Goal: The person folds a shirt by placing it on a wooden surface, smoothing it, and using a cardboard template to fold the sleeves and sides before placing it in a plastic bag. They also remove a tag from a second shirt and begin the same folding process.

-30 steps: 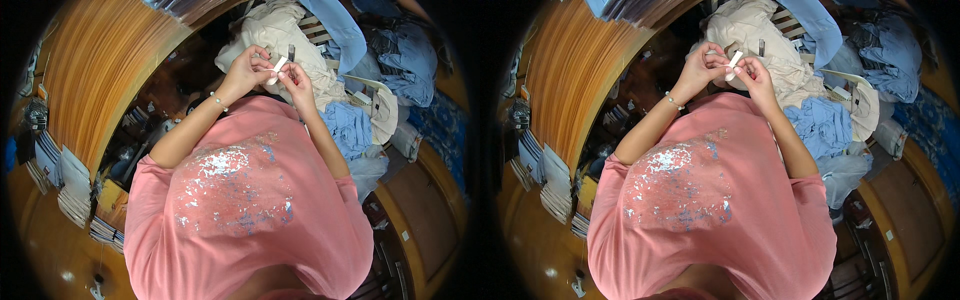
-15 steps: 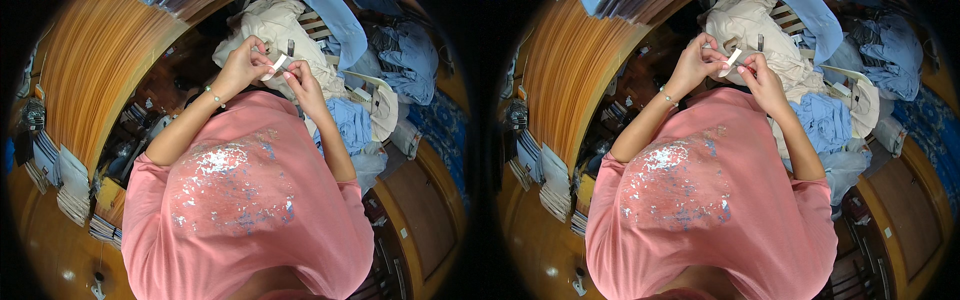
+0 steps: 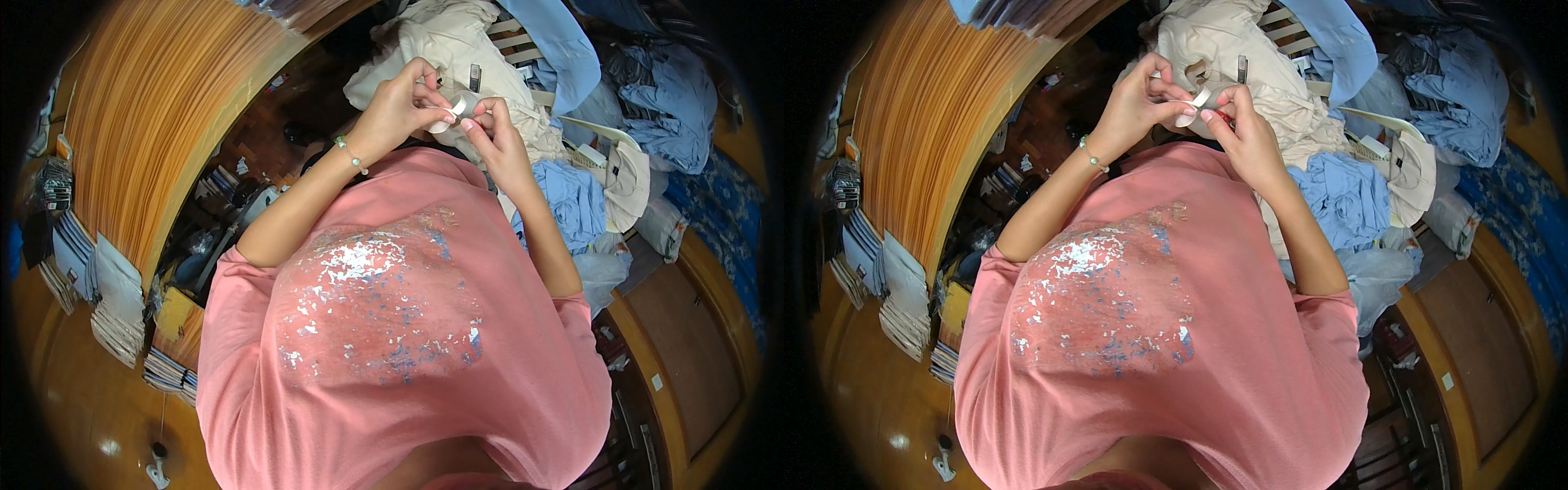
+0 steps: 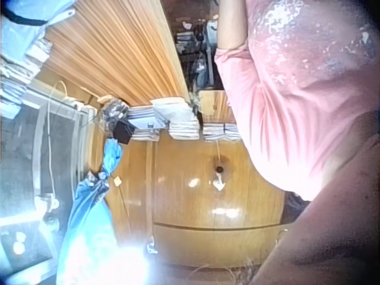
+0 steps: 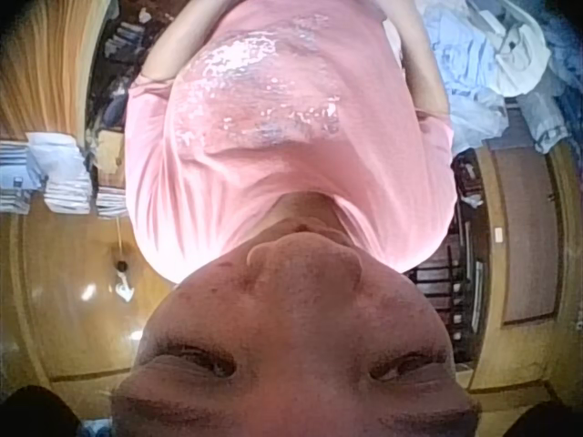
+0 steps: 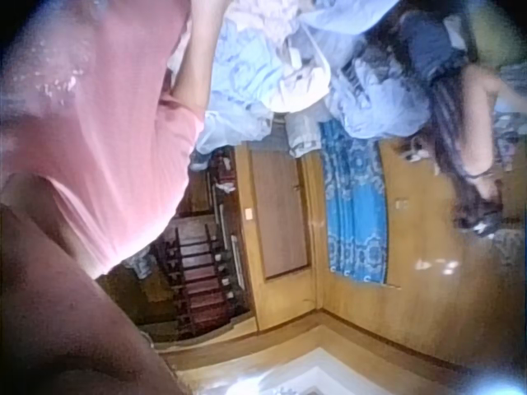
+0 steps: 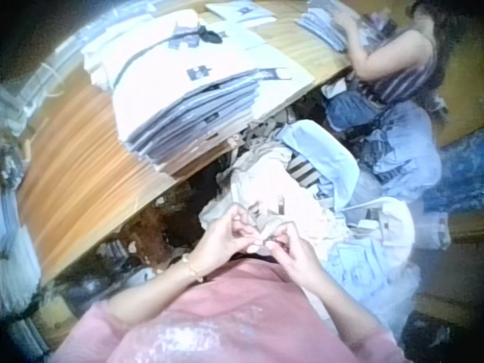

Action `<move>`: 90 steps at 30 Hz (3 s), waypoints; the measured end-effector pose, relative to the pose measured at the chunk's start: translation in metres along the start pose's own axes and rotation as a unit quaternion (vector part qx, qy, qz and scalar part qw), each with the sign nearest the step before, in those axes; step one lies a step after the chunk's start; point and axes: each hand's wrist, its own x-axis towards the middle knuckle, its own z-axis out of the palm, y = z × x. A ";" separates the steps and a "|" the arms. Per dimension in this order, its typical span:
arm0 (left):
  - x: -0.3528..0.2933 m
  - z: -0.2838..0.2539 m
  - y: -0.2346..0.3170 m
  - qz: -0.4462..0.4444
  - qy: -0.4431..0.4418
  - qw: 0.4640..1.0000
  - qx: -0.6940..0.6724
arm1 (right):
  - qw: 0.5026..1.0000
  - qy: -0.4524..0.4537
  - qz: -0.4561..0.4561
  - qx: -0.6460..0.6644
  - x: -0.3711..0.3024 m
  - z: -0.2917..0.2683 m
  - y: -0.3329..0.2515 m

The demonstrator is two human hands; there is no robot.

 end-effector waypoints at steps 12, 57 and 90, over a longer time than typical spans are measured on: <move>0.006 -0.002 0.006 0.002 -0.033 0.998 0.051 | 0.998 -0.026 0.008 0.050 0.005 -0.005 0.003; 0.020 -0.006 0.001 0.025 -0.058 0.996 0.066 | 0.958 -0.110 0.128 0.233 0.020 -0.014 0.008; 0.019 -0.010 -0.014 -0.036 -0.052 0.994 -0.085 | 0.981 0.021 0.002 0.192 0.015 -0.001 0.018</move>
